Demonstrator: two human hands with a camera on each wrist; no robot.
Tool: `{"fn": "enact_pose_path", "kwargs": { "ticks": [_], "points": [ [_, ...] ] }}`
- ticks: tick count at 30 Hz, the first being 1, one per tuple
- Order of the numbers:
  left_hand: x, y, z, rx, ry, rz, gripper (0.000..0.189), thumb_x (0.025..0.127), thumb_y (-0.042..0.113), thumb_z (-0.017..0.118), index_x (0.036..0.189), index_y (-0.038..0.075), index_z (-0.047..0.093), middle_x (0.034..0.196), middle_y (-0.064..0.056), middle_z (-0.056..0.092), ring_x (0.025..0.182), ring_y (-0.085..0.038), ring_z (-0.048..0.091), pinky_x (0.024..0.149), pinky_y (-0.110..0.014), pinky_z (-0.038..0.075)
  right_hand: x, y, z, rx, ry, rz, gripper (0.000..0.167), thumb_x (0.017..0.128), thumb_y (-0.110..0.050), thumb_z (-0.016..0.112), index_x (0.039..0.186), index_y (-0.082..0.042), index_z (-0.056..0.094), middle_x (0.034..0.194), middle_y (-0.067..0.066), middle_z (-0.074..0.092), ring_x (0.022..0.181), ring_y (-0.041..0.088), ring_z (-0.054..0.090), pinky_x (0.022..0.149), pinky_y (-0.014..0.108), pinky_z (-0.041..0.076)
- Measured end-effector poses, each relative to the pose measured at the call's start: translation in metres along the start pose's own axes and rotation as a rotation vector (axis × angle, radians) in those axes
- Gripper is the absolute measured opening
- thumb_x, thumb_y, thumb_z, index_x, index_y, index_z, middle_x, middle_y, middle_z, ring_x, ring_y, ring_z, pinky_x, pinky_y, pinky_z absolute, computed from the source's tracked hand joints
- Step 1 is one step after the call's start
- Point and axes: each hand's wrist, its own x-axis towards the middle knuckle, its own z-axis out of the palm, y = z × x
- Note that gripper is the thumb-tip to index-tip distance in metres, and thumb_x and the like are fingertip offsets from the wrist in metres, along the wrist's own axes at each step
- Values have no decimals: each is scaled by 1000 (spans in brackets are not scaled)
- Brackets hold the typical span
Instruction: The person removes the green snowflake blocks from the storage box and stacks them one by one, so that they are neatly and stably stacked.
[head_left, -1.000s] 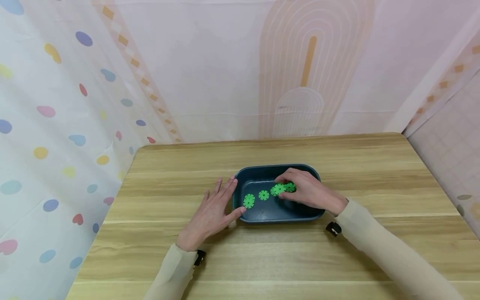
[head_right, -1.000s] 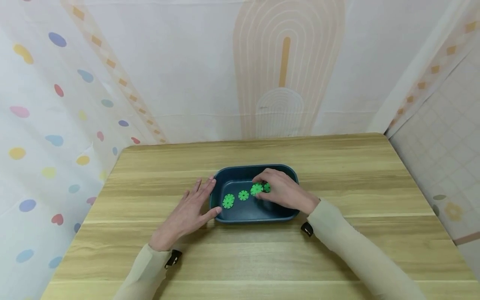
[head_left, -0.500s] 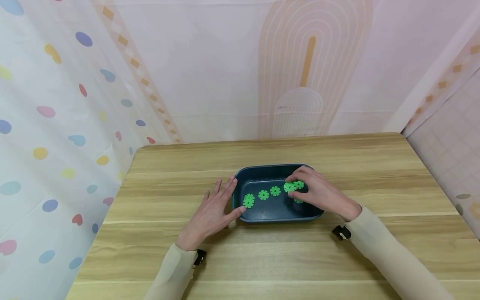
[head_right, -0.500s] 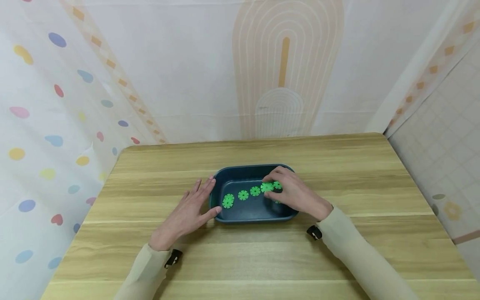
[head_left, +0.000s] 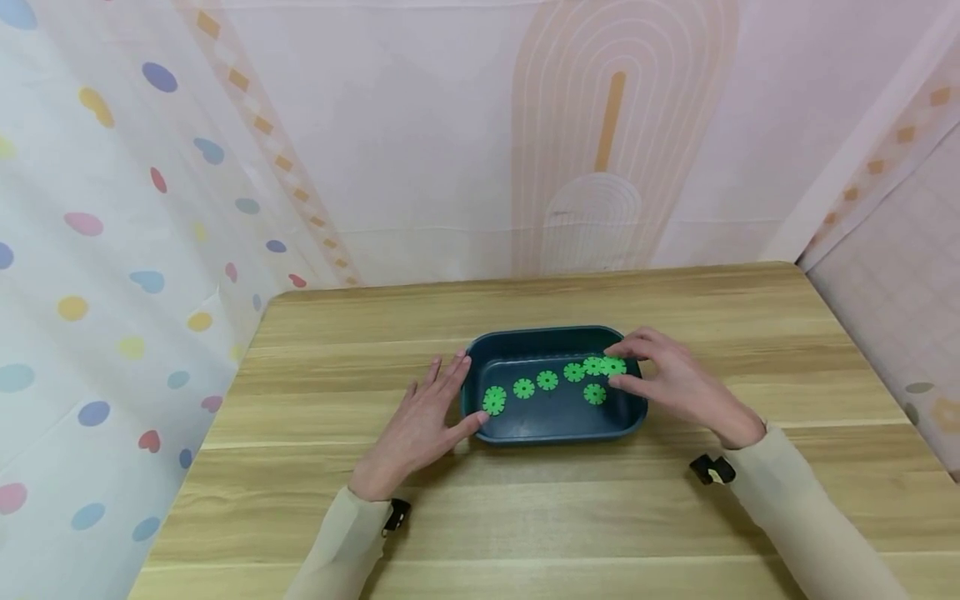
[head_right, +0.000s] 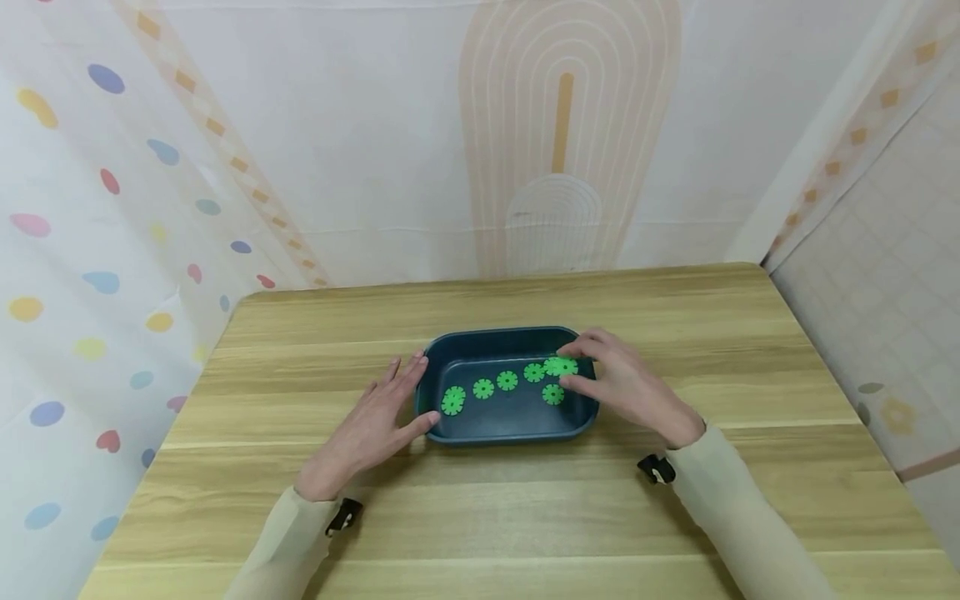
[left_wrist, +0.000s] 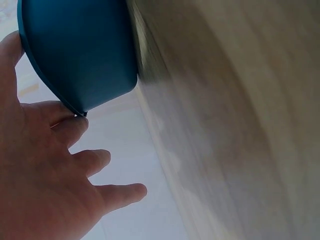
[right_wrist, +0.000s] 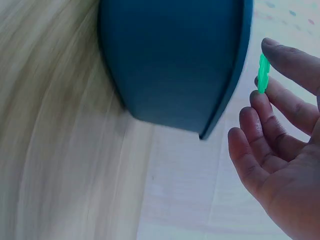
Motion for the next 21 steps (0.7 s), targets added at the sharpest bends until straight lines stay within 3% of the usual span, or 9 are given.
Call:
{"fn": "enact_pose_path", "kwargs": {
  "ticks": [6, 21],
  "points": [
    [0, 0, 0, -1, 4, 5, 90, 100, 61, 58, 167, 13, 21, 172, -4, 17, 158, -36, 9, 118, -72, 18, -11, 6, -12, -7, 43, 33, 31, 91, -11, 81, 121, -3, 74, 121, 13, 65, 108, 36, 63, 89, 56, 55],
    [1, 0, 0, 4, 3, 6, 90, 100, 60, 58, 166, 11, 22, 172, -6, 19, 158, -38, 11, 117, -72, 19, -31, 33, -26, -55, 57, 106, 31, 95, -12, 77, 123, -2, 72, 118, 13, 65, 104, 36, 63, 85, 51, 54]
  ]
}}
